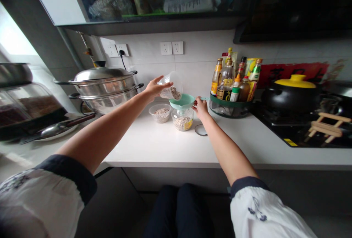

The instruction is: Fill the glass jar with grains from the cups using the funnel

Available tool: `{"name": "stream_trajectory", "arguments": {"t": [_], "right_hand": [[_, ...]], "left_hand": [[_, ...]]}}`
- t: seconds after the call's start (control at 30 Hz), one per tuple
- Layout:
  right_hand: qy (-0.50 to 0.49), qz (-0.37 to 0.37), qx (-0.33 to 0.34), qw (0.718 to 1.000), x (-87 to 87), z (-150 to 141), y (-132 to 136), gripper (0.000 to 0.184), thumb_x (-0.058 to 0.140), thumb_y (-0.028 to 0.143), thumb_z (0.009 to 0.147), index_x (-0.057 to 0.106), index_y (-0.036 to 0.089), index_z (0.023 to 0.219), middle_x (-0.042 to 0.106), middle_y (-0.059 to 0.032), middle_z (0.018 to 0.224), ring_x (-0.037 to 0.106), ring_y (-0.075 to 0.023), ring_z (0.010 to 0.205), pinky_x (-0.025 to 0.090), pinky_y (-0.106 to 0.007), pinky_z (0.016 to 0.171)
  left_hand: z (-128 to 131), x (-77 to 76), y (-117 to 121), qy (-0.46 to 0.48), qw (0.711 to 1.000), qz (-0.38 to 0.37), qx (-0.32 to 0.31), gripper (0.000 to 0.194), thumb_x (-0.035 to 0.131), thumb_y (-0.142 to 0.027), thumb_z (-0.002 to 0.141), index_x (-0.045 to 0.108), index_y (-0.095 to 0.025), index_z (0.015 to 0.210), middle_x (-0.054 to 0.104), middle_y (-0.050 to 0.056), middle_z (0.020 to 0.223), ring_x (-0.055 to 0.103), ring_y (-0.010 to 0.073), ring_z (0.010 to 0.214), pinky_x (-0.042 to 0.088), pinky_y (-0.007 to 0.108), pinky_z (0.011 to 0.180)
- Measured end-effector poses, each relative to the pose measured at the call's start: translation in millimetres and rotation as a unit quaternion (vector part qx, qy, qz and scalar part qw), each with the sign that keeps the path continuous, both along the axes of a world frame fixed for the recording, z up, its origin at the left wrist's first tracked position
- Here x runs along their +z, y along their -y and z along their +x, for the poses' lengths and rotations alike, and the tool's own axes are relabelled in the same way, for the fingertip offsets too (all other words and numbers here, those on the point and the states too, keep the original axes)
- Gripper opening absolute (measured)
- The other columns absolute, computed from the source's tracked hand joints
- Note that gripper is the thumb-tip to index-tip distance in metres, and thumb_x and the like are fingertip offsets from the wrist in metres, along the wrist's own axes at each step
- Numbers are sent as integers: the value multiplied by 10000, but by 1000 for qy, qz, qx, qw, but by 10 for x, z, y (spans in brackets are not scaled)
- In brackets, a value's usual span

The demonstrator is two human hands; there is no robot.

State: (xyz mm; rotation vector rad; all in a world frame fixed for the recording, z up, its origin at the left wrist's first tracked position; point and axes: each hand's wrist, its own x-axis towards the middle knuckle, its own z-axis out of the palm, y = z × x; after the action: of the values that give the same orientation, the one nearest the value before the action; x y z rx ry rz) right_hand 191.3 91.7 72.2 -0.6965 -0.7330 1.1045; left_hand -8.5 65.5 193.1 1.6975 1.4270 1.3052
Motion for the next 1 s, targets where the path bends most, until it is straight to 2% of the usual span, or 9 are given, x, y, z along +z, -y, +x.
{"name": "stream_trajectory", "arguments": {"t": [0.2,0.63,1.0], "right_hand": [[9,-1,-5,1000,10,-2,23,166,581,197,686,427,220,628,414,94,477,400,-70,442,401,-175,430],[14,10,-5,1000,-7,16,5,168,565,183,683,418,220,610,402,84,480,379,-73,452,410,-178,428],[12,-5,-8,1000,5,25,1,155,567,183,670,429,217,606,388,88,460,370,-75,448,395,-180,421]], "left_hand": [[51,-4,19,-36,999,25,-11,948,830,-456,549,439,-249,1387,532,95,1348,554,251,1157,443,290,922],[71,-23,-4,-85,995,43,-37,991,826,-466,541,413,-221,1407,571,109,1292,592,254,1086,466,297,883],[107,-14,2,-130,990,57,-20,969,819,-472,550,429,-212,1398,620,87,1216,605,237,1047,465,284,868]]}}
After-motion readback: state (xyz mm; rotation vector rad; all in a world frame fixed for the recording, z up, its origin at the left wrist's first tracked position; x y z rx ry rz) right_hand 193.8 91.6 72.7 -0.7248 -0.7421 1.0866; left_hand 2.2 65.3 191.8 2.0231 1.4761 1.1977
